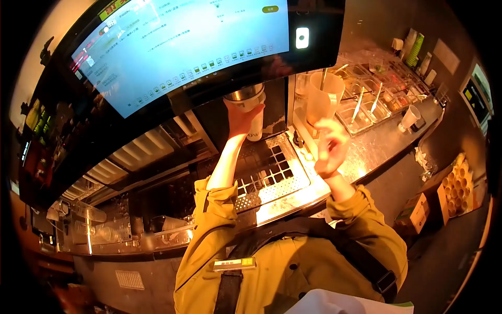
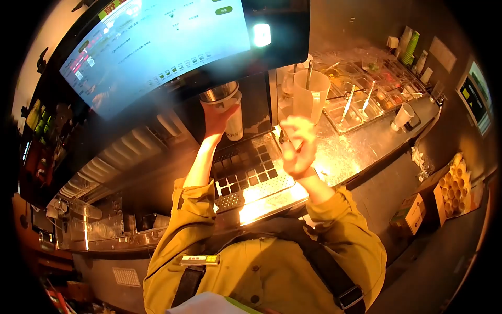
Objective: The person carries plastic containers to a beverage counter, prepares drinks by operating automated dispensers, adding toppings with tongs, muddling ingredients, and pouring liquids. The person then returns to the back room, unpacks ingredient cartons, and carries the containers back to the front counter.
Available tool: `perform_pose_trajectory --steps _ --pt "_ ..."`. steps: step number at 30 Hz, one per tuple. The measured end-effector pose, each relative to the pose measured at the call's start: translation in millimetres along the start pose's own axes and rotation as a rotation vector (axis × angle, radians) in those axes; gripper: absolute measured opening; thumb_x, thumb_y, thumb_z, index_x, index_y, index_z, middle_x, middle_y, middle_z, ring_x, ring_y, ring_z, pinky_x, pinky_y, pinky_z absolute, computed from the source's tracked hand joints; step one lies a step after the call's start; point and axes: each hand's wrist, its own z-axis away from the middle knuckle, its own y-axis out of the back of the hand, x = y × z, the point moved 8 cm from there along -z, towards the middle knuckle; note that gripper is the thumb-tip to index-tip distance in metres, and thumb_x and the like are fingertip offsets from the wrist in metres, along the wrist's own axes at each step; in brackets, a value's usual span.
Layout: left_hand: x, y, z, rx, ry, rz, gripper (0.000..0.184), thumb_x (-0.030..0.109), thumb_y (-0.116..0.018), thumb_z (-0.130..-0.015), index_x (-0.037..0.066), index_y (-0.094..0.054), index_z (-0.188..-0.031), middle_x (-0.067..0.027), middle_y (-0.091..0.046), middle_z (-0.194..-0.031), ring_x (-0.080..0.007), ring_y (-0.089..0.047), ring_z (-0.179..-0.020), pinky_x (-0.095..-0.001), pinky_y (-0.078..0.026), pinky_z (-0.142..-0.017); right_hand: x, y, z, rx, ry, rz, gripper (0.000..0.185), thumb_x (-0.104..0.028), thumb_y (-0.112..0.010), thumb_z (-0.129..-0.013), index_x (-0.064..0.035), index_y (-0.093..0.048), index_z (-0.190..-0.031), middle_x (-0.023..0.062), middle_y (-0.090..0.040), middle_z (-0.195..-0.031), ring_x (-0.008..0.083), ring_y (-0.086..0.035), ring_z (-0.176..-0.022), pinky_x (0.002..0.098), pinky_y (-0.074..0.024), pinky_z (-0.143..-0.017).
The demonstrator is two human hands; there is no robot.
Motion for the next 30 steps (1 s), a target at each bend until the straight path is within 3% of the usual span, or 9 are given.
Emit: perform_pose_trajectory --steps 2,4,6,9,13,30 --pt "3.6 0.6 -0.3 0.024 0.02 -0.011 0.087 0.008 -0.075 -0.062 0.003 -0.017 -0.127 -0.0138 -0.039 -0.122 -0.0231 -0.041 -0.113 -0.0349 -0.034 -0.096 29.1 -7.0 60.1 -0.125 -0.078 -0.057 0.017 -0.004 -0.051 -0.074 -0.0005 -0.045 -0.09 0.0141 -0.054 -0.095 0.0254 -0.049 -0.092 0.0351 -0.0407 -0.078" --pt "2.0 0.2 0.9 0.04 0.032 -0.015 0.088 0.008 -0.075 -0.061 0.004 -0.017 -0.127 -0.0137 -0.039 -0.123 -0.023 -0.041 -0.113 -0.0349 -0.034 -0.096 44.6 -20.1 123.2 -0.304 -0.409 -0.011 0.021 -0.004 -0.055 -0.072 0.0006 -0.05 -0.091 0.0134 -0.055 -0.091 0.0262 -0.051 -0.087 0.0337 -0.041 -0.077" --pt "0.0 1.9 -0.2 0.054 0.03 -0.016 0.088 0.008 -0.075 -0.061 0.004 -0.018 -0.127 -0.0137 -0.039 -0.123 -0.0227 -0.041 -0.113 -0.0347 -0.034 -0.096 47.9 -24.2 184.1 -0.551 -0.418 0.155 0.026 -0.005 -0.057 -0.07 0.001 -0.051 -0.095 0.014 -0.055 -0.092 0.0292 -0.051 -0.087 0.0353 -0.0415 -0.077" --pt "-4.6 1.8 -3.0 0.022 0.049 0.035 0.086 0.01 -0.076 -0.06 0.004 -0.02 -0.125 -0.0128 -0.041 -0.121 -0.0219 -0.042 -0.112 -0.0342 -0.035 -0.095 48.7 -17.1 239.5 -0.66 -0.378 0.217 0.03 -0.009 -0.06 -0.069 0.0014 -0.051 -0.096 0.0154 -0.054 -0.099 0.0322 -0.049 -0.096 0.0391 -0.0382 -0.084" --pt "-2.9 2.3 -1.2 0.046 0.013 0.021 0.083 0.01 -0.077 -0.06 0.004 -0.024 -0.123 -0.012 -0.042 -0.119 -0.0216 -0.044 -0.109 -0.0337 -0.037 -0.093 52.2 -1.8 271.4 -0.701 -0.411 0.315 0.032 -0.009 -0.06 -0.069 0.0014 -0.05 -0.098 0.0169 -0.051 -0.107 0.0334 -0.047 -0.1 0.0405 -0.0363 -0.087" --pt "-6.7 3.6 -2.9 0.059 -0.022 0.007 0.076 0.008 -0.075 -0.063 0.004 -0.027 -0.122 -0.0121 -0.045 -0.117 -0.0211 -0.047 -0.106 -0.0328 -0.039 -0.091 64.2 4.7 274.0 -0.621 -0.587 0.349 0.03 -0.011 -0.058 -0.072 0.0014 -0.049 -0.097 0.0149 -0.051 -0.108 0.0323 -0.047 -0.098 0.0389 -0.0363 -0.084"
